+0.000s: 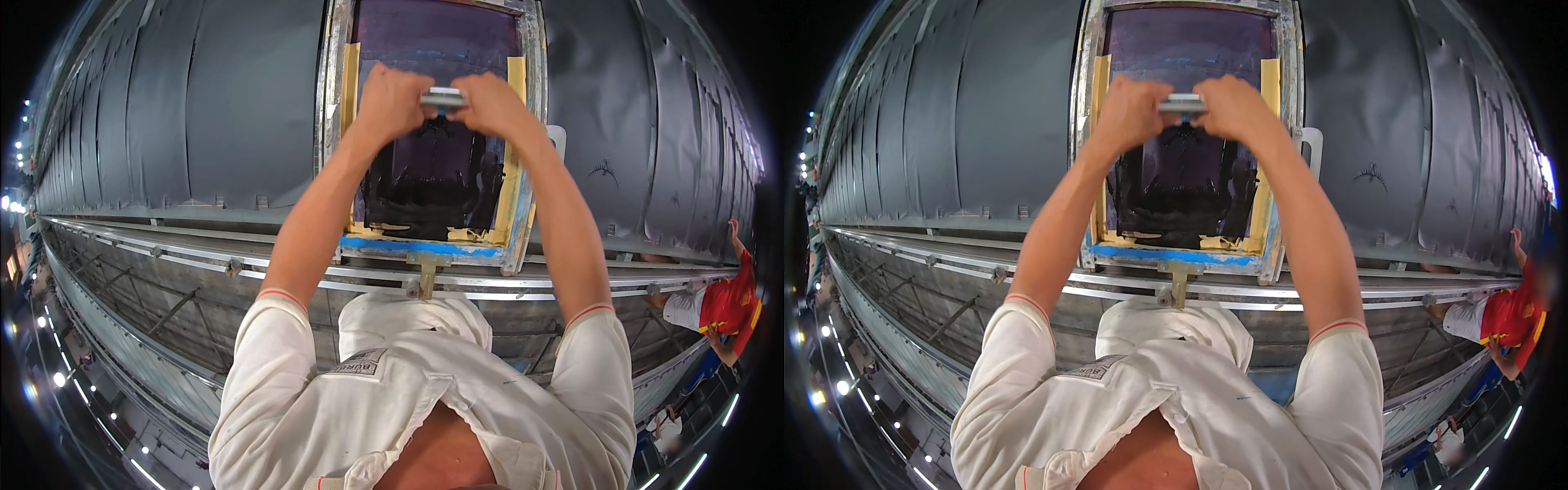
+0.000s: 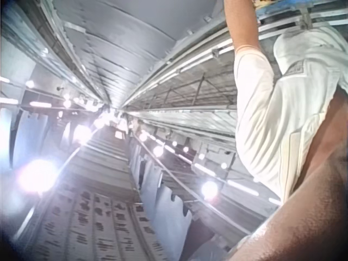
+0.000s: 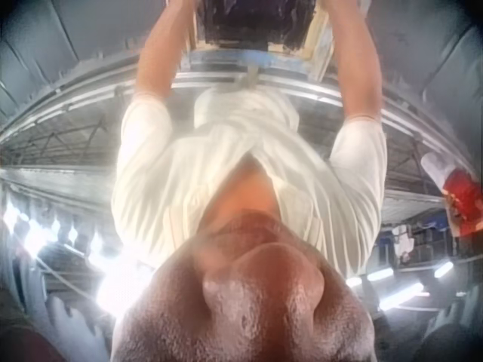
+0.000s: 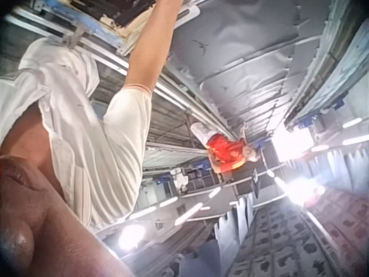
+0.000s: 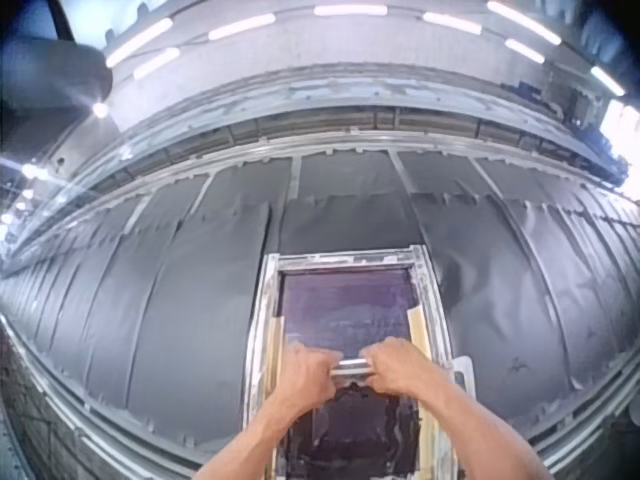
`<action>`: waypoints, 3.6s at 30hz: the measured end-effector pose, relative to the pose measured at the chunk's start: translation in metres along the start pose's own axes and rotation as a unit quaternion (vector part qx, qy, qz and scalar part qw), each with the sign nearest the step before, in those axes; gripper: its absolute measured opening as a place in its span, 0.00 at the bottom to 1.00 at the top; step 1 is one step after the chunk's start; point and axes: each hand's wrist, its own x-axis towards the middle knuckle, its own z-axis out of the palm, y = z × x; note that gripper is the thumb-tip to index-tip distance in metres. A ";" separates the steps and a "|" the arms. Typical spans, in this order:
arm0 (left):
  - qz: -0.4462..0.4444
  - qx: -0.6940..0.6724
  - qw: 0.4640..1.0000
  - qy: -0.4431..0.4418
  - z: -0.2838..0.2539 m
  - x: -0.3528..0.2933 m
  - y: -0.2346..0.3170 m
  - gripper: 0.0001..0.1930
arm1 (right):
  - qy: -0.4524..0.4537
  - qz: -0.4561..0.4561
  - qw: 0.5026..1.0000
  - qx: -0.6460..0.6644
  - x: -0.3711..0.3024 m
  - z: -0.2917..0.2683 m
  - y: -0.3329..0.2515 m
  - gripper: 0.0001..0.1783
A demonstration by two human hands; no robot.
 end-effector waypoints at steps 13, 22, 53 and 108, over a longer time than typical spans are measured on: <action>0.043 0.014 0.997 0.066 -0.002 -0.146 0.066 0.22 | 0.279 0.121 0.947 0.103 -0.125 0.033 0.002 0.28; 0.019 -0.024 0.999 0.010 0.012 -0.202 0.089 0.23 | 0.363 0.359 0.838 0.193 -0.110 0.046 0.099 0.20; -0.029 0.080 0.996 0.037 -0.008 -0.185 0.098 0.25 | 0.418 0.219 0.830 0.298 -0.107 0.058 0.094 0.12; 0.035 -0.038 0.998 -0.044 -0.026 -0.038 0.018 0.13 | 0.327 0.372 0.826 0.269 -0.104 0.026 0.073 0.14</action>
